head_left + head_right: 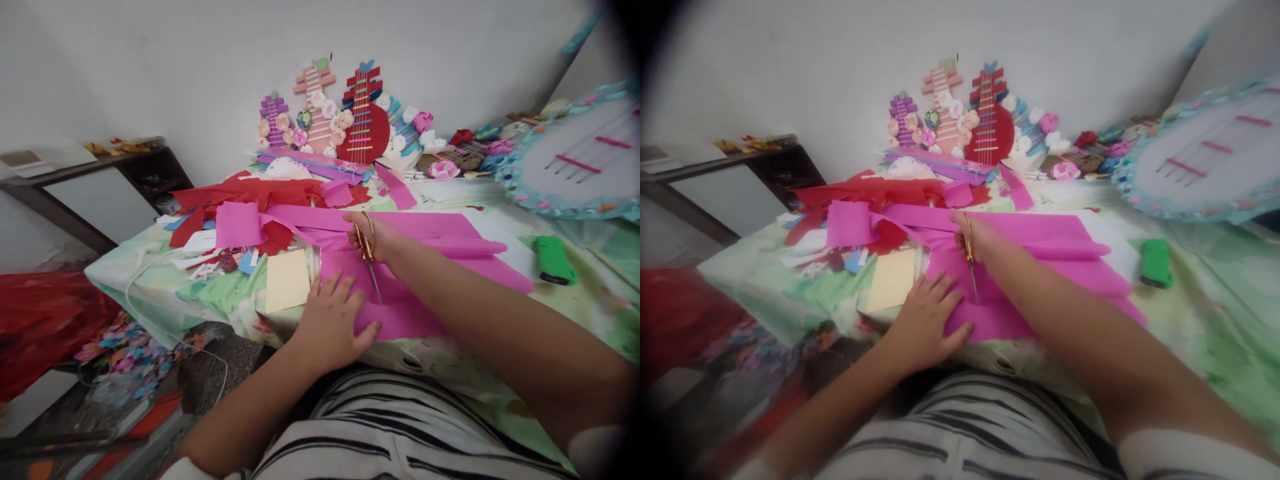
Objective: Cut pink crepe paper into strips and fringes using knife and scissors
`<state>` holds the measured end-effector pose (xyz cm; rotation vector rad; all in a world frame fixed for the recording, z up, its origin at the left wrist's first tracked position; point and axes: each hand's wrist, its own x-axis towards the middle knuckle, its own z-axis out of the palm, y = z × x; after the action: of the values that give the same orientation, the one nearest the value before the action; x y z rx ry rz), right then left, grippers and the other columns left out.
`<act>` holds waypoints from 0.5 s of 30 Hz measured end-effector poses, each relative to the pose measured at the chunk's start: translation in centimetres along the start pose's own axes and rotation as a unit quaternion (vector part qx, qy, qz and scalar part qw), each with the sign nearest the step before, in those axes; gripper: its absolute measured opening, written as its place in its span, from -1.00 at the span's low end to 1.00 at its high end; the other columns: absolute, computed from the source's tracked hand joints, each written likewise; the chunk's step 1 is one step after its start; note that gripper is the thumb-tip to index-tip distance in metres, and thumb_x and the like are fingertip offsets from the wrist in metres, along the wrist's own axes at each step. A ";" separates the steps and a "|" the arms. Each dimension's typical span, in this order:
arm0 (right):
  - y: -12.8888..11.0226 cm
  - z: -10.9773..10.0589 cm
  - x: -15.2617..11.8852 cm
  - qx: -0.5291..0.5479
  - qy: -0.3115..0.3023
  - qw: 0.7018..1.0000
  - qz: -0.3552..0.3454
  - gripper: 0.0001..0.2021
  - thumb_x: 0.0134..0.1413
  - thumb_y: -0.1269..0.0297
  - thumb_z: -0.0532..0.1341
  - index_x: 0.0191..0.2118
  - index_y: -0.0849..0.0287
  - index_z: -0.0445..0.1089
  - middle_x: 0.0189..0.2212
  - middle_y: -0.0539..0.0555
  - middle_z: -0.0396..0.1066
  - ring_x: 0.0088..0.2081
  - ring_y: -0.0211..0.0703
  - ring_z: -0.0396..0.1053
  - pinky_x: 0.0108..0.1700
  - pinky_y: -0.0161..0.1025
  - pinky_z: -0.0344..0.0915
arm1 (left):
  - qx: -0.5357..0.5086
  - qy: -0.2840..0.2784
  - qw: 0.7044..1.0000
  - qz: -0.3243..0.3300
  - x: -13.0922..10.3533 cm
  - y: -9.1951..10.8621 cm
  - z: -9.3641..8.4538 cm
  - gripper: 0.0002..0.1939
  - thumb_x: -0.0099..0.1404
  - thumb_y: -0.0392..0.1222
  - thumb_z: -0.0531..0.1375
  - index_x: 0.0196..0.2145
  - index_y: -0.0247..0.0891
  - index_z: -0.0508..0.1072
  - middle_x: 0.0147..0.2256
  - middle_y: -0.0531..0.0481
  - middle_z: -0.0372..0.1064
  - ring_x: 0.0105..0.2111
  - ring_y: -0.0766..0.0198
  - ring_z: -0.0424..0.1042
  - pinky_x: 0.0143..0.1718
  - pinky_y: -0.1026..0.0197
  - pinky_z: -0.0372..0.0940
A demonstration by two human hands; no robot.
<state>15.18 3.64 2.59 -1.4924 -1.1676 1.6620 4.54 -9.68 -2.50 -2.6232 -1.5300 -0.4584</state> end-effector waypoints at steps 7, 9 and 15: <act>0.6 0.2 0.2 0.006 0.020 1.000 0.018 -0.72 0.04 0.19 -0.03 -0.62 0.16 0.01 -0.84 -0.09 -0.01 -0.79 -0.42 -0.06 -0.75 -0.42 -0.08 | -0.010 -0.009 1.000 0.000 -0.1 -0.1 0.5 -0.39 0.15 0.19 -0.02 0.01 -0.28 0.22 0.05 -0.17 0.16 0.08 -0.03 0.04 0.10 -0.13 -0.14; 0.9 0.1 0.3 0.007 0.027 1.000 0.013 -0.72 0.04 0.19 -0.02 -0.62 0.17 0.02 -0.84 -0.09 -0.01 -0.79 -0.41 -0.05 -0.75 -0.41 -0.07 | -0.003 -0.013 1.000 0.003 -0.1 -0.1 0.5 -0.39 0.15 0.20 -0.03 0.02 -0.26 0.21 0.06 -0.16 0.14 0.08 -0.03 0.03 0.10 -0.14 -0.14; 1.4 0.0 0.4 0.009 0.049 0.999 -0.016 -0.65 0.04 0.08 0.01 -0.62 0.17 0.04 -0.83 -0.10 0.01 -0.79 -0.43 -0.03 -0.74 -0.42 -0.02 | 0.009 -0.015 1.000 0.002 0.0 -0.1 0.4 -0.37 0.15 0.22 -0.05 0.03 -0.26 0.21 0.06 -0.16 0.13 0.08 -0.03 0.03 0.10 -0.12 -0.14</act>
<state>15.28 3.39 1.12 -1.5179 -1.1149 1.5577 4.54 -9.57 -2.92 -2.6315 -1.5312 -0.4043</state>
